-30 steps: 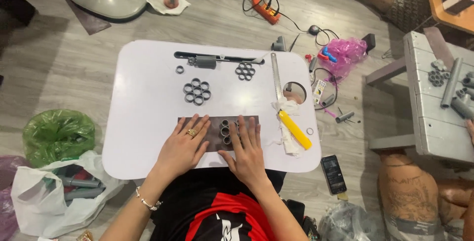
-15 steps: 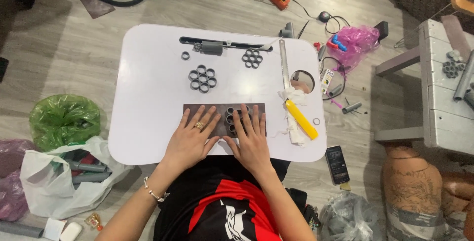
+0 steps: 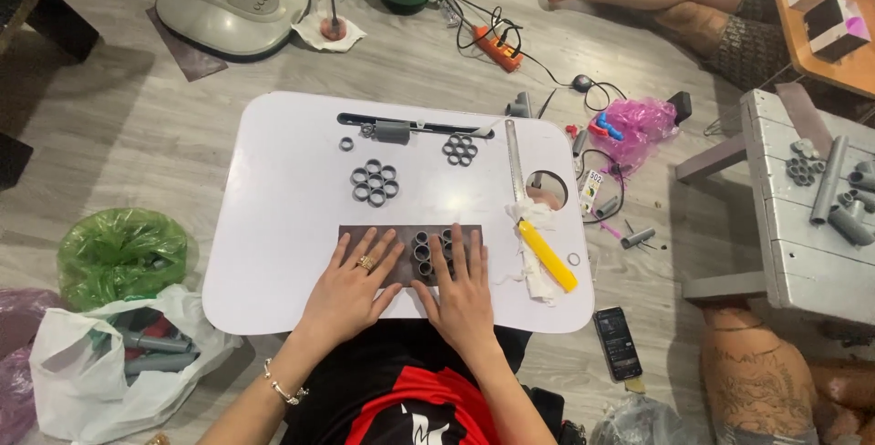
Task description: Sanding the edges of a plastic component using sandpaper on a flat surface.
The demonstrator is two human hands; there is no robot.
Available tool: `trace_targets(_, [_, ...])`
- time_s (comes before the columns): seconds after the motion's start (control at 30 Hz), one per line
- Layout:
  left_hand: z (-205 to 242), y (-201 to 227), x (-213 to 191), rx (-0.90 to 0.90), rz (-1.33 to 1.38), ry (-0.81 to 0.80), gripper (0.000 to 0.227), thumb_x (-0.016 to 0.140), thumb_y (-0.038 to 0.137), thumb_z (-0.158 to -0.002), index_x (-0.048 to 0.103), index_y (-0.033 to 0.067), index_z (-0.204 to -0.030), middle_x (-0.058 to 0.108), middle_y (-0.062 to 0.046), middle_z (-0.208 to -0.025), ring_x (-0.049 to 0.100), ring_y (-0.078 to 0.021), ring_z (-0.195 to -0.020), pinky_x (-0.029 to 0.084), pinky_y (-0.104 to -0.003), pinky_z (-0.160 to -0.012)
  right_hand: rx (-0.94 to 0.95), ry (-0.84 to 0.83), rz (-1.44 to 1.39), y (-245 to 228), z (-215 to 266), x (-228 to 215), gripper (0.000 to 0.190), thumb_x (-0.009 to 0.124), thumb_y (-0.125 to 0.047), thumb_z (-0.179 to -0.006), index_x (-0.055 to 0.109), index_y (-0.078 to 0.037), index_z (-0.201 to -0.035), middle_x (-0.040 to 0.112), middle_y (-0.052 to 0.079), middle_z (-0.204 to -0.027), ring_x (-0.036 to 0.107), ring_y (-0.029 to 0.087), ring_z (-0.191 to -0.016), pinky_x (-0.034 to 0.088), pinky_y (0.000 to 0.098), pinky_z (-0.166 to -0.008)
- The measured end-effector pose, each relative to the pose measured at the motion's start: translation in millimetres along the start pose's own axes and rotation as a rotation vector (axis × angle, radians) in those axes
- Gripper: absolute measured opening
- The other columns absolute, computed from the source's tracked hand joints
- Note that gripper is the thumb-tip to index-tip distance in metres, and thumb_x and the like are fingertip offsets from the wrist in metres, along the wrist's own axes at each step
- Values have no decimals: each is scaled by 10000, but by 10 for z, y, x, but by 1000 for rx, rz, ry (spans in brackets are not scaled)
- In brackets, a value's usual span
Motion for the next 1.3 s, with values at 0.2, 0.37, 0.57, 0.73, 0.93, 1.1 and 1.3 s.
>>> trace_targets(0.2, [133, -49, -174, -78, -99, 356, 815, 506, 610, -983, 278, 240, -1673, 11, -126, -1807, -82, -372, -1636, 33, -590, -1276, 53, -95, -29, -15, -12, 33, 751, 583, -519, -1024, 363, -197, -1666, 314, 213, -1696, 381, 440, -1495, 254, 556, -1234])
trace_targets(0.37, [-3, -43, -93, -61, -37, 63, 782, 381, 727, -1015, 358, 251, -1636, 234, -114, -1741, 189, -413, -1579, 136, -665, -1245, 63, -109, -46, 14, -38, 59, 771, 607, -495, -1016, 348, -179, -1670, 296, 226, -1701, 354, 438, -1515, 235, 560, -1241])
trace_targets(0.57, [40, 1, -25, 68, -161, 213, 786, 353, 734, -1038, 302, 262, -1665, 245, -43, -1742, 168, -323, -1611, 90, -595, -1274, 34, -33, -102, 7, -14, -45, 837, 638, -428, -1031, 213, -135, -1690, 185, 213, -1755, 235, 445, -1605, 266, 550, -1276])
trace_targets(0.73, [-8, 17, -122, 42, -81, 147, 768, 373, 719, -1038, 336, 253, -1646, 276, -56, -1722, 183, -339, -1594, 97, -614, -1257, -1, 156, -174, 29, 34, -92, 839, 674, -301, -1048, 183, -68, -1686, 223, 267, -1734, 304, 465, -1594, 368, 538, -1270])
trace_targets(0.93, [-45, -15, -163, -105, 82, -116, 760, 394, 745, -1001, 464, 264, -1585, 382, -50, -1692, 278, -355, -1573, 103, -643, -1267, 49, 109, -119, 48, 22, 8, 480, 660, -283, -1005, 639, -87, -1443, 619, 138, -1442, 598, 352, -1329, 446, 508, -1153])
trace_targets(1.1, [-49, -17, -196, -97, 110, -66, 729, 458, 708, -996, 482, 270, -1579, 425, -63, -1670, 314, -363, -1560, 123, -636, -1270, 83, 114, -174, 51, -1, -59, 465, 697, -290, -994, 655, -95, -1414, 619, 144, -1431, 598, 353, -1320, 451, 510, -1154])
trace_targets(1.3, [-36, -24, -171, -92, 117, -43, 733, 482, 715, -983, 510, 260, -1557, 426, -61, -1670, 324, -364, -1556, 142, -646, -1263, 76, 141, -206, 42, 17, -84, 463, 725, -265, -979, 658, -98, -1405, 639, 132, -1407, 631, 337, -1281, 495, 478, -1127])
Point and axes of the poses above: each hand's wrist, its own z-axis away from the middle knuckle, its own x-axis out of the palm, y = z × x, the point moved 8 cm from there along -z, towards the middle knuckle
